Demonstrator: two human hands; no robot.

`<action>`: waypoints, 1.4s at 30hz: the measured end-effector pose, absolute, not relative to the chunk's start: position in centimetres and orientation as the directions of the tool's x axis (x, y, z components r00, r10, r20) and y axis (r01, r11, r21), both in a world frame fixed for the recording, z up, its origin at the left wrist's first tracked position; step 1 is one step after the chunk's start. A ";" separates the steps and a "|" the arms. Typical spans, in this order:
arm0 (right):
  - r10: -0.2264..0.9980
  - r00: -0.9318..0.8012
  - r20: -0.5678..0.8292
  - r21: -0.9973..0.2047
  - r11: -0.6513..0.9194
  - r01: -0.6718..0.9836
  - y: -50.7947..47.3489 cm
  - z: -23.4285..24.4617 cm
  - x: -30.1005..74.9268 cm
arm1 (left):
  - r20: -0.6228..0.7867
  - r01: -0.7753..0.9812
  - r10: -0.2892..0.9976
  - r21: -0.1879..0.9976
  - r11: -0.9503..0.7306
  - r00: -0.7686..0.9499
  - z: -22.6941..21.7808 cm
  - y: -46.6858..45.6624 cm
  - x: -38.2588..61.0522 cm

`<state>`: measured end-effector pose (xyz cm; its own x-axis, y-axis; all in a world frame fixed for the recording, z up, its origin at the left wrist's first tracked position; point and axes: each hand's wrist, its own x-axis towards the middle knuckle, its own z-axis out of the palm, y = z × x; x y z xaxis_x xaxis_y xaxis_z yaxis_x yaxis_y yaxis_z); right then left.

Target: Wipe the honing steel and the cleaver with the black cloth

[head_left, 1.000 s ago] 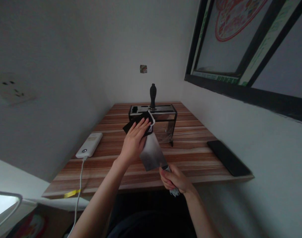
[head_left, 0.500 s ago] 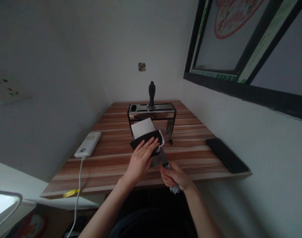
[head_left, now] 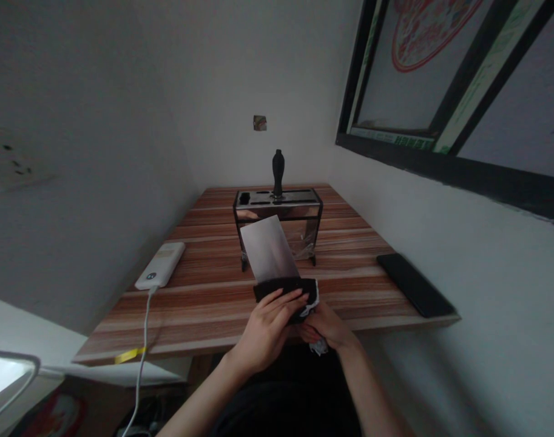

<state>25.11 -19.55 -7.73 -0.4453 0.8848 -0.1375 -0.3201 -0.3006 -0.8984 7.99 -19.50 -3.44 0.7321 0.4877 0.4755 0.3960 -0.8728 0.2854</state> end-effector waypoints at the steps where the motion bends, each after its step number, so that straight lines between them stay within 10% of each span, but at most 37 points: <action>1: 0.887 -0.441 -0.138 -0.900 -0.298 -0.318 -19.6 -7.7 25.1 | 0.474 0.393 0.485 0.285 -0.874 0.735 -3.4 -19.5 7.9; 19: 0.834 -0.552 -0.004 -0.919 -0.221 -0.326 -20.0 -6.3 25.1 | 0.710 0.538 0.534 0.256 -0.803 0.459 0.3 -14.4 6.4; 26: 0.831 -0.555 -0.026 -0.922 -0.234 -0.309 -20.0 -6.5 25.1 | 0.771 0.483 0.623 0.498 -0.721 0.135 3.0 -11.5 5.1; 32: 0.832 -0.555 -0.032 -0.910 -0.254 -0.327 -20.0 -6.7 25.0 | 0.412 -0.094 0.849 0.881 -0.464 -0.330 2.0 -11.6 4.0; 37: 0.814 -0.577 -0.061 -0.894 -0.301 -0.331 -19.9 -6.1 24.8 | -0.045 -0.624 0.988 0.779 -0.057 -0.146 -0.6 -14.2 4.5; 42: 0.827 -0.538 -0.161 -0.893 -0.354 -0.276 -19.8 -5.5 24.3 | -0.359 -0.762 0.930 0.581 0.286 0.075 -2.9 -17.3 5.7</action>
<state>24.28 -19.82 -5.46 -0.5383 0.8271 -0.1615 -0.2763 -0.3542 -0.8934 5.67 -17.31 -2.87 0.0750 0.9301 -0.3595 -0.7620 0.2860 0.5810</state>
